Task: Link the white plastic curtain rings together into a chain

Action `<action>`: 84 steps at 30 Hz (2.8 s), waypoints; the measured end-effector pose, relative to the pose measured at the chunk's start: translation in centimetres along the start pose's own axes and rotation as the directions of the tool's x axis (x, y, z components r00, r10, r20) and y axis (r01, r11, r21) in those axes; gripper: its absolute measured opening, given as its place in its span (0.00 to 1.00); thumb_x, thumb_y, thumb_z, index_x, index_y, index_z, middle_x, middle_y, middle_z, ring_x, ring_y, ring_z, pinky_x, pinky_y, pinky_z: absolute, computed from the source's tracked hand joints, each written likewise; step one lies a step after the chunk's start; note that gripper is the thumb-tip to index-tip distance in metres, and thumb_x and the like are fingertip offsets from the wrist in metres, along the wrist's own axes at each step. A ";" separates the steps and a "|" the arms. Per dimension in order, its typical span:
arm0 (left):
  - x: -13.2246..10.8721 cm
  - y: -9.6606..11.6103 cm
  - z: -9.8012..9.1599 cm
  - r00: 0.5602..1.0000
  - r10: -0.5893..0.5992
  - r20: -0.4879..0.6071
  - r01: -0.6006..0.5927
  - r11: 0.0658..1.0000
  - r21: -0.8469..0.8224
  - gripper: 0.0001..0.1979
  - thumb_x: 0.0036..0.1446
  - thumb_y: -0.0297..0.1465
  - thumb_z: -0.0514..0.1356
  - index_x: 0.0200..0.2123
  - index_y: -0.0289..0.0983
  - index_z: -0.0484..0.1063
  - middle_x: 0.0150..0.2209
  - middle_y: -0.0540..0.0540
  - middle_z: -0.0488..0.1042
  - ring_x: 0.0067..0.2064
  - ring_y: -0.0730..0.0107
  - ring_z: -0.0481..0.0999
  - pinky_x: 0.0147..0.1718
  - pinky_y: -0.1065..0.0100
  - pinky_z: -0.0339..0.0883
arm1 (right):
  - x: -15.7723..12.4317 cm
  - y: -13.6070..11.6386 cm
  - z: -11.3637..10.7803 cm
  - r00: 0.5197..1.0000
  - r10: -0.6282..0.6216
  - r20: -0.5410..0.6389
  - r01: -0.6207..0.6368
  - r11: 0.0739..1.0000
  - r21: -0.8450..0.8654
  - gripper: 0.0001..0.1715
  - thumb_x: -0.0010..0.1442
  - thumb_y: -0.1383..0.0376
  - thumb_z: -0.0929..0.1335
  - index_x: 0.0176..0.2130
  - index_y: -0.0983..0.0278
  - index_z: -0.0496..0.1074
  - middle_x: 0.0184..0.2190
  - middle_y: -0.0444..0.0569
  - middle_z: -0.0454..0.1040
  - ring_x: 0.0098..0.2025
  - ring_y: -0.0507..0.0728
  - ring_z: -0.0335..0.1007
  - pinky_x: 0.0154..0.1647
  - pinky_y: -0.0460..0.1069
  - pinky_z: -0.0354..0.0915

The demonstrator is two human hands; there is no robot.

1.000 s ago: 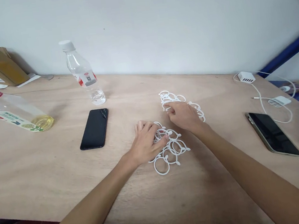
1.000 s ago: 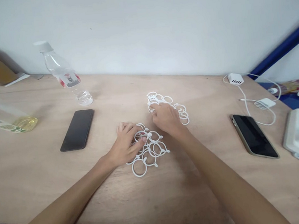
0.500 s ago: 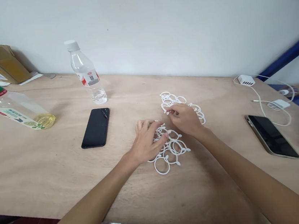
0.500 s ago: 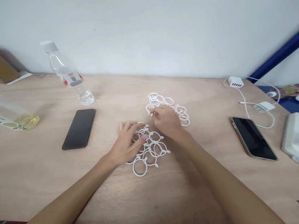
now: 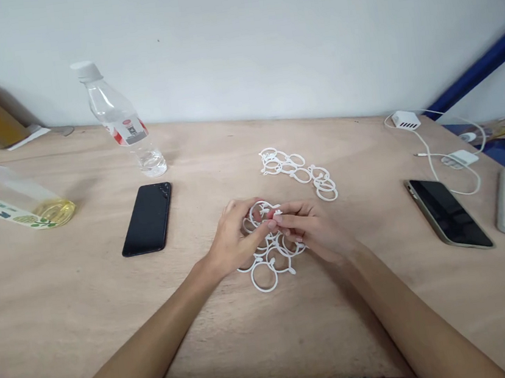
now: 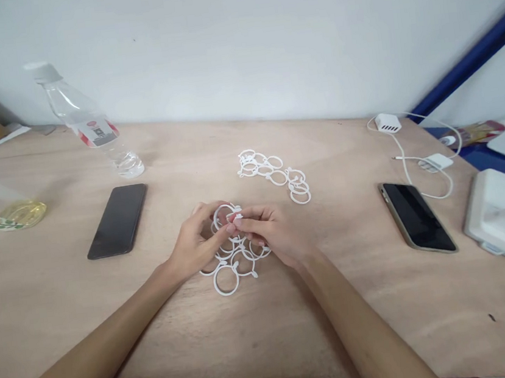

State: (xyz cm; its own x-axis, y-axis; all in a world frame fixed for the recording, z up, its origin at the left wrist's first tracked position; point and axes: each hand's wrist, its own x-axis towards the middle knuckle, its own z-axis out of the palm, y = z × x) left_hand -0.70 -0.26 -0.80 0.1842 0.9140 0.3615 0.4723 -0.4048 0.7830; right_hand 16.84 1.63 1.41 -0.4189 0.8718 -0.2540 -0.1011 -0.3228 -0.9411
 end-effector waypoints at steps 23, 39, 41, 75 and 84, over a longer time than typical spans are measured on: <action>-0.4 -0.2 0.3 0.971 0.204 -0.128 -0.197 0.978 0.065 0.08 0.55 0.24 0.57 0.32 0.37 0.76 0.26 0.47 0.73 0.30 0.70 0.70 0.29 0.68 0.66 | -1.2 0.8 2.6 0.908 -0.334 -0.252 0.193 0.869 -0.455 0.09 0.48 0.60 0.74 0.30 0.62 0.80 0.27 0.48 0.78 0.26 0.54 0.71 0.25 0.48 0.65; -0.1 0.1 -0.2 0.998 -0.028 0.053 0.023 0.996 0.091 0.34 0.66 0.49 0.36 0.26 0.36 0.72 0.24 0.47 0.69 0.29 0.67 0.67 0.37 0.61 0.61 | -0.6 0.2 1.7 0.989 -0.061 -0.135 0.077 0.991 0.114 0.14 0.48 0.56 0.75 0.25 0.65 0.76 0.23 0.45 0.72 0.19 0.47 0.59 0.15 0.43 0.55; 0.0 0.1 -0.2 0.998 -0.030 0.057 0.026 0.997 0.071 0.34 0.65 0.50 0.36 0.23 0.36 0.69 0.22 0.48 0.67 0.26 0.68 0.65 0.35 0.63 0.61 | -0.5 0.3 1.6 0.993 -0.038 -0.113 0.050 0.993 0.105 0.14 0.49 0.56 0.75 0.25 0.65 0.76 0.23 0.45 0.72 0.19 0.46 0.58 0.14 0.43 0.54; 0.0 -0.2 0.0 0.997 -0.075 0.015 0.073 0.993 0.097 0.16 0.61 0.40 0.53 0.34 0.36 0.76 0.31 0.45 0.74 0.36 0.64 0.71 0.37 0.64 0.63 | -0.1 -0.7 -7.2 0.629 -0.487 -0.606 -0.411 0.453 -0.791 0.16 0.51 0.58 0.68 0.41 0.57 0.76 0.30 0.47 0.77 0.35 0.61 0.71 0.33 0.52 0.58; -0.1 0.0 0.4 0.995 -0.083 0.060 0.072 0.984 0.164 0.16 0.60 0.38 0.56 0.44 0.36 0.76 0.33 0.45 0.74 0.39 0.62 0.71 0.41 0.60 0.65 | 1.2 0.9 -8.3 0.672 -0.588 -0.451 -0.214 0.429 -0.878 0.13 0.56 0.63 0.65 0.37 0.63 0.78 0.27 0.49 0.74 0.30 0.58 0.69 0.34 0.52 0.60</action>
State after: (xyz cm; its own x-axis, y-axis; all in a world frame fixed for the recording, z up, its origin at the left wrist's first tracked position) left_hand -0.40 -0.32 -1.00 0.1954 0.9444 0.2644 0.6195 -0.3279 0.7133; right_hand 23.69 5.44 -1.61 0.1850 0.9414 0.2820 0.8384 -0.0015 -0.5451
